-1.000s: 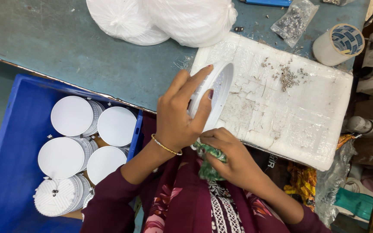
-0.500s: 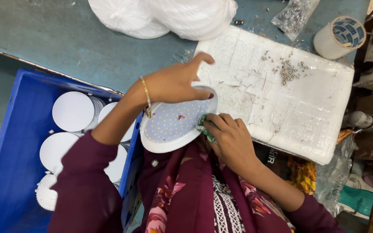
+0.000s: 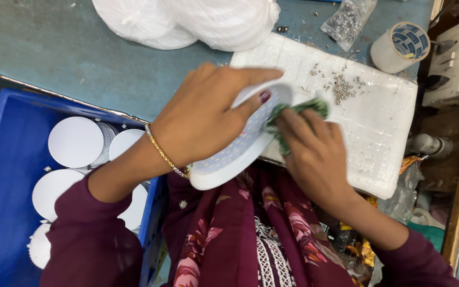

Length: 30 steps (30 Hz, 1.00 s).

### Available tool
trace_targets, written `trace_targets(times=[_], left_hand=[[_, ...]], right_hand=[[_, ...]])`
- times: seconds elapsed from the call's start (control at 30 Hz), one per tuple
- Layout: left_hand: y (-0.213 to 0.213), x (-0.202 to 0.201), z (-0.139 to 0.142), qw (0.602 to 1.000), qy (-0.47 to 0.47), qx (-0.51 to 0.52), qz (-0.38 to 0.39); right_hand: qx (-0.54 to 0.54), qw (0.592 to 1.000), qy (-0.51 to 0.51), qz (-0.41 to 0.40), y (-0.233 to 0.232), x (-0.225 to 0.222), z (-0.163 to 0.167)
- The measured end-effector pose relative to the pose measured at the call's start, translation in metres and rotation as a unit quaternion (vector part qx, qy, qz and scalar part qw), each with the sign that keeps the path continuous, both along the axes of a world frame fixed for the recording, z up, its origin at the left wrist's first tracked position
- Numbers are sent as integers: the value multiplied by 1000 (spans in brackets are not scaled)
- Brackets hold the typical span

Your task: The person assembles LED light fixtures by placing a cover over a circular LED board, inserting screws, and tightening them with a handheld drill. They wipe the LED board with a cloth, then repeat the assembly steps on another unit, placing finished items into a blue bin.

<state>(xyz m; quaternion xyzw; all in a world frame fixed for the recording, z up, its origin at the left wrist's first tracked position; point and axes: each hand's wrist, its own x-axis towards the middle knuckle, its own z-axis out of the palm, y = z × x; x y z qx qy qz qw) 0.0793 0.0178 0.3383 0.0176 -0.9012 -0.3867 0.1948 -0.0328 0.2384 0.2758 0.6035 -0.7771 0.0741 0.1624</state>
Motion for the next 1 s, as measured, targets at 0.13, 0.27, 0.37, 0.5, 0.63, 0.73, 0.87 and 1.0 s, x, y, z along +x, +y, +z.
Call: trace_targets(times=[0.13,0.27,0.37,0.5,0.63,0.73,0.87,1.0], left_hand=[[13,-19,-1,996,89,11,22],[24,-50,-22,997,57,12,43],[20,-55,-36,996,67,25,48],[16,-48,-49,995,80,41,48],[17,-38,-51,993,83,65,58],[18,-34,-50,991,76,80,75],[15,-34,-49,990,67,89,87],[7,-32,-51,988,76,98,91]], right_hand=[[-44,995,71,-45,-8,-28,4],[-51,994,88,-38,-25,-53,-20],[-43,993,101,-40,-28,-58,-36],[-16,998,-40,-39,-31,-49,-48],[-3,983,-182,-30,-38,-28,-55],[44,963,-265,-27,-40,-17,-56],[50,952,-303,-4,-39,-16,-50],[35,965,-255,-37,-41,-14,-47]])
